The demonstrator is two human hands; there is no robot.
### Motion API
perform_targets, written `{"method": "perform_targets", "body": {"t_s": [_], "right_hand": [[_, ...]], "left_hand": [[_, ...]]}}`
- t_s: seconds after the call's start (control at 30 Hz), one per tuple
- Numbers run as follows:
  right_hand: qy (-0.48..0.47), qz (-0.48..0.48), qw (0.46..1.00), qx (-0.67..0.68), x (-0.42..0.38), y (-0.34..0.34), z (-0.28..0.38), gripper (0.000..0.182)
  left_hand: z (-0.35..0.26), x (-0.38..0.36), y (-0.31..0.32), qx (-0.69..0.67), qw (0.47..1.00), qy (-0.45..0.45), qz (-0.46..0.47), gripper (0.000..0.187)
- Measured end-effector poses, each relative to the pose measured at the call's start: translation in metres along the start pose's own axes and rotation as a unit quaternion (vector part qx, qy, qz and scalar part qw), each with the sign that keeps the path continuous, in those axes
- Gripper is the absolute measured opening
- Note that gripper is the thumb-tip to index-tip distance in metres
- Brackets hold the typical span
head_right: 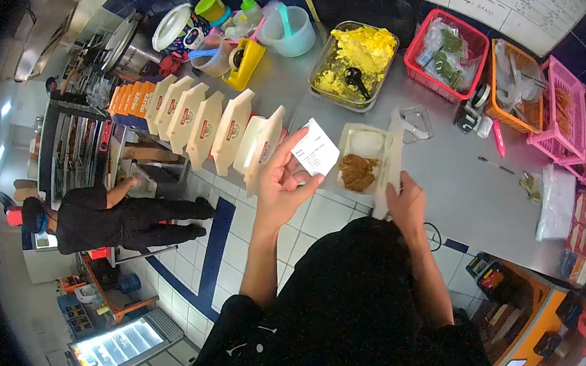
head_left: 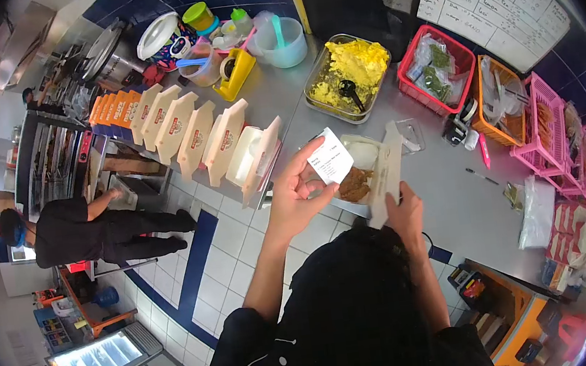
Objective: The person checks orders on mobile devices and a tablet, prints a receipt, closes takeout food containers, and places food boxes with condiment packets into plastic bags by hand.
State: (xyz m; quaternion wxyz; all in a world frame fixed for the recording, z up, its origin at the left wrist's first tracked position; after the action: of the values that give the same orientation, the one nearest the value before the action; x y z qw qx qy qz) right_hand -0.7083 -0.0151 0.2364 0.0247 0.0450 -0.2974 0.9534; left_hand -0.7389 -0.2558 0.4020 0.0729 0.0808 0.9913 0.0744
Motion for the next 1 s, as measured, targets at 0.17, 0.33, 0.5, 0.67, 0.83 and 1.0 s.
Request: {"method": "perform_targets", "body": {"t_s": [0.17,0.33,0.5,0.67,0.83,1.0], "right_hand": [[-0.049,-0.068,0.991,-0.103,0.014,-0.075,-0.026,0.024],[-0.131,-0.169,0.941,-0.263,0.026,-0.147,-0.045,0.024],[-0.093,-0.156,0.968,-0.172,0.025,-0.176,-0.066,0.034],[-0.026,-0.296,0.951,-0.084,-0.009,-0.206,-0.074,0.052],[0.03,-0.244,0.953,-0.175,-0.04,-0.209,-0.14,0.038],[0.079,-0.061,0.994,-0.05,-0.053,-0.123,-0.148,0.021]], "left_hand": [[0.003,0.003,0.007,0.004,1.0,-0.011,0.021,0.075],[0.007,0.005,0.015,0.009,0.999,-0.018,0.048,0.074],[0.01,0.009,0.022,0.003,0.998,-0.03,0.063,0.073],[0.014,0.013,0.029,-0.009,0.996,-0.033,0.082,0.072],[0.025,0.021,0.039,-0.012,0.991,-0.062,0.116,0.075],[0.023,0.026,0.046,-0.004,0.993,-0.06,0.101,0.073]]}}
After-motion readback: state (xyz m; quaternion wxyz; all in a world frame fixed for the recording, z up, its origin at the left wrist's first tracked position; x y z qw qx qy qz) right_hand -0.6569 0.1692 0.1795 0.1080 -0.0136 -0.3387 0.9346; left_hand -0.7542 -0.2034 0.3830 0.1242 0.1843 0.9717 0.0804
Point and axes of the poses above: each hand's wrist, its own x-axis towards the middle knuckle, its own y-axis out of the palm, z = x × y, the point moved 10 cm from there along x, towards the middle knuckle, and after that the axes turned 14 degrees about -y, right-handed, at the moved point
